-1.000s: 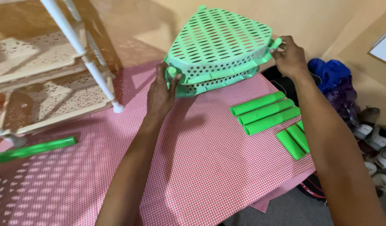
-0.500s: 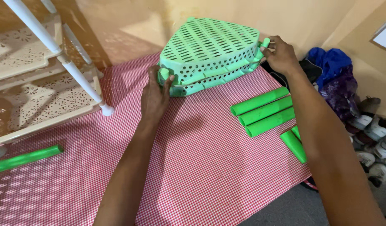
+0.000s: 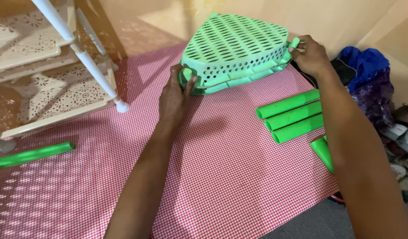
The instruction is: The person assembles a green plastic dish rack by inserting green cylindrical rods into slots on the side panels and base. They repeatedly insert and remove rods to test fit, then place the assembled side panels and base on the table.
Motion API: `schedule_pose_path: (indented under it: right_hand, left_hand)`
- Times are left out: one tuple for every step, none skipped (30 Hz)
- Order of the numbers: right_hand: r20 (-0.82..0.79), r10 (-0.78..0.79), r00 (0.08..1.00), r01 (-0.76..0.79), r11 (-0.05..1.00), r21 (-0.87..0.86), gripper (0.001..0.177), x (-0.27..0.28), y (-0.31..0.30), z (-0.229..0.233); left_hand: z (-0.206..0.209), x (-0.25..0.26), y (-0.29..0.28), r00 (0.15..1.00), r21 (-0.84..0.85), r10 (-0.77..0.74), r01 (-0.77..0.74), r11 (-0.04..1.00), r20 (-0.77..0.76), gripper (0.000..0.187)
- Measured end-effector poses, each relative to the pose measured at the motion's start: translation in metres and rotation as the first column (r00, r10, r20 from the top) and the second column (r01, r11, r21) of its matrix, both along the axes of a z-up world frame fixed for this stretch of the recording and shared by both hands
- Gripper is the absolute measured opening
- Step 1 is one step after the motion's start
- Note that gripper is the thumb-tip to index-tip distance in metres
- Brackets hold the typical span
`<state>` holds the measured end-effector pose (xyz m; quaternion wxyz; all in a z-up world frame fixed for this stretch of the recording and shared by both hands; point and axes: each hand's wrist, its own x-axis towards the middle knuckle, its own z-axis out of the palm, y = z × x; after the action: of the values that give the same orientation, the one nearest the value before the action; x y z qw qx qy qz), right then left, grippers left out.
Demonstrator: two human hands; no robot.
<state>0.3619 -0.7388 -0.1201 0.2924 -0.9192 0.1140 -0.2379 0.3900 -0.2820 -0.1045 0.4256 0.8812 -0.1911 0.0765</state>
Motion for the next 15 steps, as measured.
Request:
schedule_pose_path:
  right_hand:
    - [-0.004, -0.006, 1.000, 0.006, 1.000, -0.005, 0.045, 0.000, 0.000, 0.000]
    - [-0.004, -0.013, 1.000, 0.013, 1.000, -0.011, 0.045, 0.000, -0.001, 0.001]
    - [-0.002, -0.014, 1.000, 0.014, 1.000, -0.003, 0.045, 0.000, -0.001, 0.000]
    - [0.001, -0.015, 1.000, 0.015, 1.000, 0.003, 0.045, 0.000, -0.001, -0.001]
    - [0.005, -0.015, 1.000, 0.015, 1.000, 0.009, 0.045, 0.001, -0.001, -0.002]
    - [0.001, -0.013, 1.000, 0.013, 1.000, -0.002, 0.046, 0.002, -0.001, -0.002]
    - [-0.003, -0.011, 1.000, 0.011, 1.000, -0.012, 0.046, 0.002, -0.002, -0.002]
    - [-0.007, -0.009, 1.000, 0.009, 1.000, -0.022, 0.047, 0.001, -0.001, -0.002]
    - [-0.007, -0.008, 1.000, 0.008, 1.000, -0.025, 0.049, 0.001, 0.001, -0.003]
    - [-0.006, -0.008, 1.000, 0.007, 1.000, -0.029, 0.050, -0.001, 0.003, -0.002]
    - [-0.004, -0.007, 1.000, 0.007, 0.999, -0.033, 0.052, -0.003, 0.006, 0.000]
    - [-0.025, -0.028, 0.999, 0.026, 0.998, -0.056, 0.058, -0.007, 0.011, 0.002]
    - [-0.046, -0.049, 0.998, 0.045, 0.996, -0.080, 0.063, -0.011, 0.017, 0.004]
    - [-0.064, -0.071, 0.995, 0.064, 0.992, -0.105, 0.069, -0.016, 0.024, 0.008]
    - [-0.092, -0.098, 0.991, 0.085, 0.987, -0.133, 0.071, -0.021, 0.030, 0.013]
  left_hand:
    - [0.000, 0.000, 0.001, 1.000, -0.002, -0.003, 0.003, 1.000, 0.015, 0.051]
    - [0.001, 0.000, 0.000, 0.999, -0.005, -0.007, 0.008, 1.000, 0.033, 0.051]
    - [0.001, 0.000, 0.000, 1.000, 0.009, 0.001, -0.001, 1.000, -0.004, 0.053]
    - [0.002, 0.001, -0.001, 0.999, 0.022, 0.010, -0.009, 1.000, -0.040, 0.054]
    - [0.003, 0.001, -0.001, 0.997, 0.035, 0.020, -0.017, 0.999, -0.076, 0.056]
    - [0.003, 0.000, 0.000, 0.998, 0.030, 0.015, -0.013, 0.999, -0.061, 0.056]
    - [0.003, 0.000, 0.000, 0.999, 0.026, 0.011, -0.009, 1.000, -0.047, 0.056]
    - [0.003, -0.001, 0.000, 0.999, 0.023, 0.005, -0.004, 1.000, -0.031, 0.056]
    - [0.003, -0.002, 0.001, 0.999, 0.025, 0.007, -0.007, 1.000, -0.031, 0.057]
    - [0.004, -0.003, 0.001, 1.000, 0.026, 0.009, -0.008, 1.000, -0.029, 0.057]
    - [0.005, -0.004, 0.001, 1.000, 0.026, 0.010, -0.010, 1.000, -0.028, 0.058]
    - [0.005, -0.005, 0.000, 0.999, 0.042, 0.019, -0.018, 0.999, -0.034, 0.062]
    - [0.006, -0.006, 0.001, 0.999, 0.058, 0.028, -0.025, 0.998, -0.041, 0.067]
    - [0.007, -0.006, 0.001, 0.998, 0.074, 0.036, -0.032, 0.997, -0.046, 0.072]
    - [0.008, -0.006, 0.001, 0.999, 0.081, 0.029, -0.030, 0.996, 0.017, 0.076]
